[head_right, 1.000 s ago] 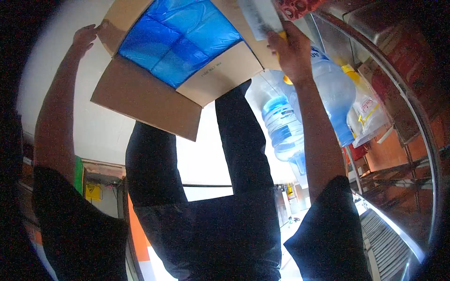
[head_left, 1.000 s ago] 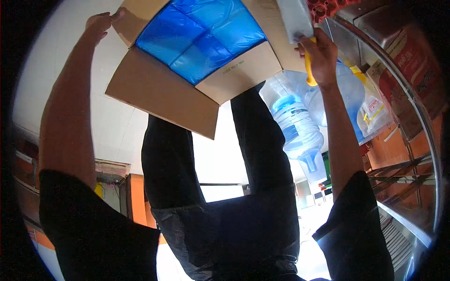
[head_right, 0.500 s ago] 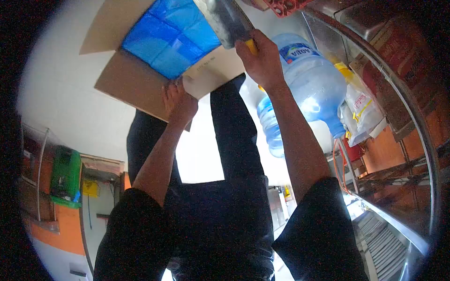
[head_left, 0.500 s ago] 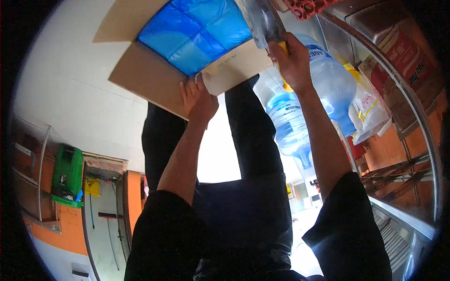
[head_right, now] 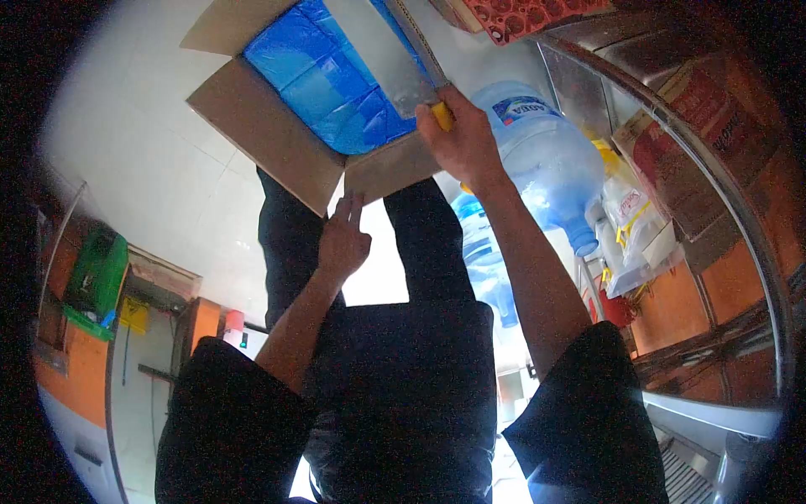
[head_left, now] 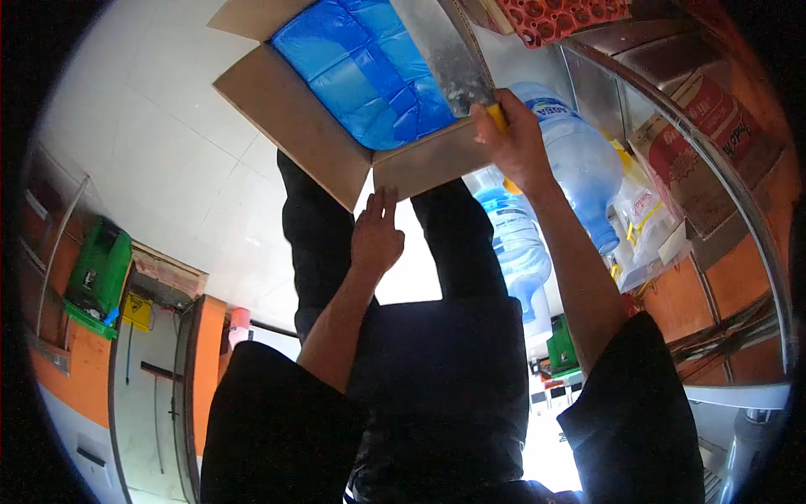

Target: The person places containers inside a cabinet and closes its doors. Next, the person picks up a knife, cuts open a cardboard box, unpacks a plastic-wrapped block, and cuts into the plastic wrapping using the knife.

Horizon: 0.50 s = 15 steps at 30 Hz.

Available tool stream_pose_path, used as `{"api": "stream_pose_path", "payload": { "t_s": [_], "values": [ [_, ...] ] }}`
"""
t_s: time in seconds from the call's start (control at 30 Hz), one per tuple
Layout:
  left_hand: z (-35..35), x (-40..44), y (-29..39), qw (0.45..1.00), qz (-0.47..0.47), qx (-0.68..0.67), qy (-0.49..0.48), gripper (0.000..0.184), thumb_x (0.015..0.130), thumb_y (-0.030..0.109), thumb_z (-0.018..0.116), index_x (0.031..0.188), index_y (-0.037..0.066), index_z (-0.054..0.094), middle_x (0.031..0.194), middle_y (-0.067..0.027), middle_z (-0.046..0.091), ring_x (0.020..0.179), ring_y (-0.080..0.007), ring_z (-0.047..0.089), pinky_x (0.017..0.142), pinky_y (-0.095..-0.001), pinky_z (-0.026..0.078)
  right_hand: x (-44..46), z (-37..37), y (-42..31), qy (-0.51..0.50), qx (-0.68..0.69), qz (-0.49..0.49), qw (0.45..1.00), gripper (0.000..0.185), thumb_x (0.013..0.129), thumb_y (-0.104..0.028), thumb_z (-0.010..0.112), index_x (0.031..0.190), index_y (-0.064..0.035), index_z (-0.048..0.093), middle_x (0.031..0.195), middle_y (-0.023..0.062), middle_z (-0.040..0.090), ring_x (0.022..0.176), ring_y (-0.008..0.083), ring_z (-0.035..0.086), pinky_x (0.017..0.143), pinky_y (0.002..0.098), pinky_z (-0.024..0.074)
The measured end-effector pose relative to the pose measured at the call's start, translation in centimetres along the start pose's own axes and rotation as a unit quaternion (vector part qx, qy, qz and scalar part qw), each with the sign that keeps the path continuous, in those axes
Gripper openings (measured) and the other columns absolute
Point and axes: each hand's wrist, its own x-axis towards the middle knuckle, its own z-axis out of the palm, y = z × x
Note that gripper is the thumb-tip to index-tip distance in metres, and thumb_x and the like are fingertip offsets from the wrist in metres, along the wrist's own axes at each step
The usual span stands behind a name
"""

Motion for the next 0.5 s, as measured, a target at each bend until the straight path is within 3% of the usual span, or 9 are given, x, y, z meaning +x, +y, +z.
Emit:
{"api": "stream_pose_path", "payload": {
  "t_s": [0.03,0.13,0.2,0.23,0.33,0.37,0.47,0.5],
  "values": [
    [1.0,-0.3,0.4,1.0,-0.014,-0.009,-0.017,0.077,0.074,0.008,0.057,0.145,0.008,0.026,0.148,-0.0213,0.028,0.128,-0.0389,0.042,0.1,-0.0492,0.041,-0.6,0.2,0.4,-0.003,0.006,-0.006,1.0,0.028,0.087,-0.027,0.06,0.097,-0.0013,0.056,0.079,0.0175,0.062,0.073,0.0264,0.062,0.069,0.0371,0.0485],
    [4.5,-0.6,1.0,0.987,-0.027,0.092,-0.131,0.078,0.078,0.01,0.057,0.148,0.014,0.022,0.152,-0.0178,0.02,0.128,-0.0389,0.041,0.098,-0.05,0.041,-2.2,1.3,3.0,-0.04,-0.011,0.001,0.999,0.028,0.089,-0.027,0.059,0.1,-0.0021,0.056,0.081,0.0184,0.062,0.077,0.0306,0.064,0.071,0.0381,0.0492],
    [7.1,1.3,1.0,0.976,-0.062,0.071,-0.198,0.079,0.082,0.014,0.057,0.15,0.015,0.015,0.155,-0.0158,0.009,0.13,-0.0398,0.039,0.096,-0.051,0.042,-3.9,3.3,4.4,-0.031,0.002,-0.048,0.998,0.027,0.09,-0.026,0.06,0.102,-0.0021,0.056,0.077,0.0085,0.059,0.07,0.0147,0.057,0.063,0.0301,0.0489],
    [7.8,2.1,1.4,0.974,-0.085,0.052,-0.205,0.076,0.083,0.015,0.056,0.148,0.013,0.017,0.153,-0.0185,0.016,0.126,-0.0385,0.044,0.094,-0.0503,0.044,-5.1,4.2,5.1,-0.026,0.006,-0.069,0.997,0.026,0.091,-0.025,0.061,0.103,-0.0021,0.057,0.075,0.0035,0.057,0.066,0.0068,0.054,0.059,0.0261,0.0488],
    [8.9,2.9,2.2,0.974,-0.134,-0.089,-0.159,0.063,0.084,0.019,0.056,0.14,0.007,0.03,0.136,-0.0249,0.04,0.111,-0.0376,0.056,0.087,-0.0483,0.048,-8.6,8.3,5.3,-0.011,-0.015,0.047,0.999,0.028,0.089,-0.025,0.058,0.105,-0.0025,0.055,0.087,0.0245,0.063,0.086,0.0423,0.062,0.072,0.0455,0.049],
    [7.9,2.9,2.0,0.97,-0.146,-0.148,-0.122,0.059,0.084,0.02,0.056,0.137,0.004,0.036,0.129,-0.0268,0.049,0.106,-0.0378,0.06,0.085,-0.0477,0.049,-9.8,10.0,5.6,0.036,-0.037,-0.015,0.999,0.027,0.088,-0.024,0.057,0.105,-0.0021,0.055,0.092,0.0268,0.062,0.086,0.0437,0.061,0.073,0.0466,0.0487],
    [2.5,1.0,0.6,0.971,-0.147,-0.18,-0.049,0.038,0.084,0.02,0.057,0.118,0.004,0.051,0.1,-0.0217,0.065,0.09,-0.0391,0.063,0.078,-0.0466,0.051,-12.0,15.5,7.6,0.088,-0.025,-0.071,0.993,0.026,0.089,-0.022,0.055,0.105,-0.0019,0.055,0.093,0.0271,0.061,0.087,0.0453,0.06,0.072,0.0477,0.0488],
    [2.8,-0.2,-1.4,0.96,-0.09,-0.254,0.076,0.027,0.086,0.025,0.055,0.105,0.006,0.058,0.086,-0.0177,0.067,0.087,-0.0391,0.063,0.076,-0.0459,0.051,-12.5,17.2,7.9,0.095,-0.071,-0.038,0.992,0.027,0.089,-0.02,0.054,0.11,-0.0039,0.054,0.092,0.0241,0.061,0.087,0.0438,0.061,0.072,0.0483,0.0502]
  ]
}}
